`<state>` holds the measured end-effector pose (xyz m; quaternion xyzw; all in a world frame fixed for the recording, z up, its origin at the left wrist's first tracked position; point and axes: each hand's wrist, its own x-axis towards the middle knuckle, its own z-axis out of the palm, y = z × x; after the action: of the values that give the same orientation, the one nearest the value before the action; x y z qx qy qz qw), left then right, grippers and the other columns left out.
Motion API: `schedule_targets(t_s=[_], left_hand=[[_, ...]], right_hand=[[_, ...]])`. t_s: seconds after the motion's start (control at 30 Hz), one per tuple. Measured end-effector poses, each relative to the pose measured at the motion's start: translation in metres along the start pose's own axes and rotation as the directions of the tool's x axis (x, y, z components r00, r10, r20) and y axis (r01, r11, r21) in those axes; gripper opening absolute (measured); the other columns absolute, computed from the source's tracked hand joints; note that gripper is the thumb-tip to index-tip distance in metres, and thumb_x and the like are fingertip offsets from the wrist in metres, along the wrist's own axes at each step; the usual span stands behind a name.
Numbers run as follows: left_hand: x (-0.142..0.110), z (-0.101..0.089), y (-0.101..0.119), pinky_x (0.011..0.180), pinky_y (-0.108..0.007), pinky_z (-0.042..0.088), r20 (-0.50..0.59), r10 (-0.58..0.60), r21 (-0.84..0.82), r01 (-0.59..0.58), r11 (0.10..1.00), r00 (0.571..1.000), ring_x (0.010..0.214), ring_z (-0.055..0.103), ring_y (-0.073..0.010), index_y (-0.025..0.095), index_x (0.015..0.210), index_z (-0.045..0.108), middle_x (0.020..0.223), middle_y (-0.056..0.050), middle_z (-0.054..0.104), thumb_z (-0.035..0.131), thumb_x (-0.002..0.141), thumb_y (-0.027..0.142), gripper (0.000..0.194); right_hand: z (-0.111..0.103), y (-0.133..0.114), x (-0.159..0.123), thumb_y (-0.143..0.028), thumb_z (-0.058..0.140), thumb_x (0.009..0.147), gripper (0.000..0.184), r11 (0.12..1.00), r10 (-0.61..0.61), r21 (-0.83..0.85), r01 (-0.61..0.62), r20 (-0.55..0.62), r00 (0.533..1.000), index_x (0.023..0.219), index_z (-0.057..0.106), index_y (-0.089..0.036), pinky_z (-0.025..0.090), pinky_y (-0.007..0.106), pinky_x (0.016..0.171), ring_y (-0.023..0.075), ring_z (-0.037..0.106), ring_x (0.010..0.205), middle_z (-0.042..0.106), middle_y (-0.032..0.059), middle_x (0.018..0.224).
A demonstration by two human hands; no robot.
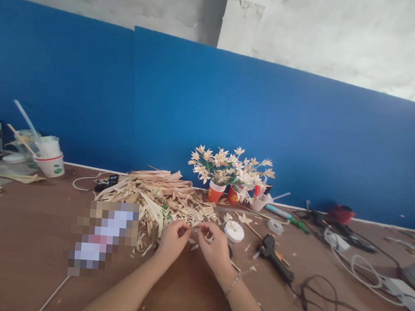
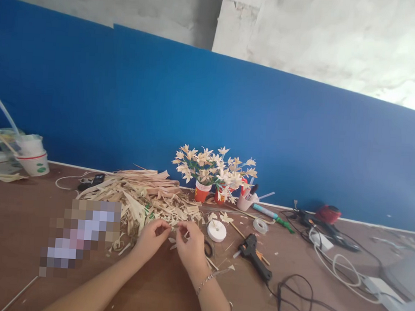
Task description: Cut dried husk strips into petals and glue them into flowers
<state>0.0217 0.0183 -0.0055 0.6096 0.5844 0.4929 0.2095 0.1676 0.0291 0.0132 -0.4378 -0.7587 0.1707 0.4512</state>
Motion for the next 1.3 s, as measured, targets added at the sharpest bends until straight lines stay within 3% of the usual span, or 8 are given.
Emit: schedule_targets(t_s=[0.27,1.3], left_hand=[[-0.0020,0.0009,0.0012,0.065,-0.028,0.041,0.022,0.046,0.061,-0.047,0.997,0.999,0.068,0.054,-0.0176,0.019,0.064,0.061,0.065,-0.001,0.060,0.053,0.071,0.018,0.011],[-0.0040,0.0021,0.0046,0.066,-0.028,0.041,0.045,0.067,0.073,-0.070,0.995,0.997,0.069,0.054,-0.0177,0.018,0.063,0.060,0.065,-0.002,0.059,0.053,0.071,0.018,0.011]], right_hand=[[0.0015,0.0037,0.0012,-0.011,0.048,0.076,0.014,0.992,-0.122,-0.023,0.121,-0.042,0.992,0.075,0.060,-0.019,0.046,0.029,0.070,0.0176,0.056,0.077,0.062,0.0048,0.077],[0.0049,0.0013,0.0009,-0.009,0.048,0.074,0.013,0.994,-0.100,-0.053,0.097,-0.054,0.994,0.072,0.055,-0.019,0.043,0.029,0.071,0.0174,0.053,0.075,0.057,0.0031,0.075]])
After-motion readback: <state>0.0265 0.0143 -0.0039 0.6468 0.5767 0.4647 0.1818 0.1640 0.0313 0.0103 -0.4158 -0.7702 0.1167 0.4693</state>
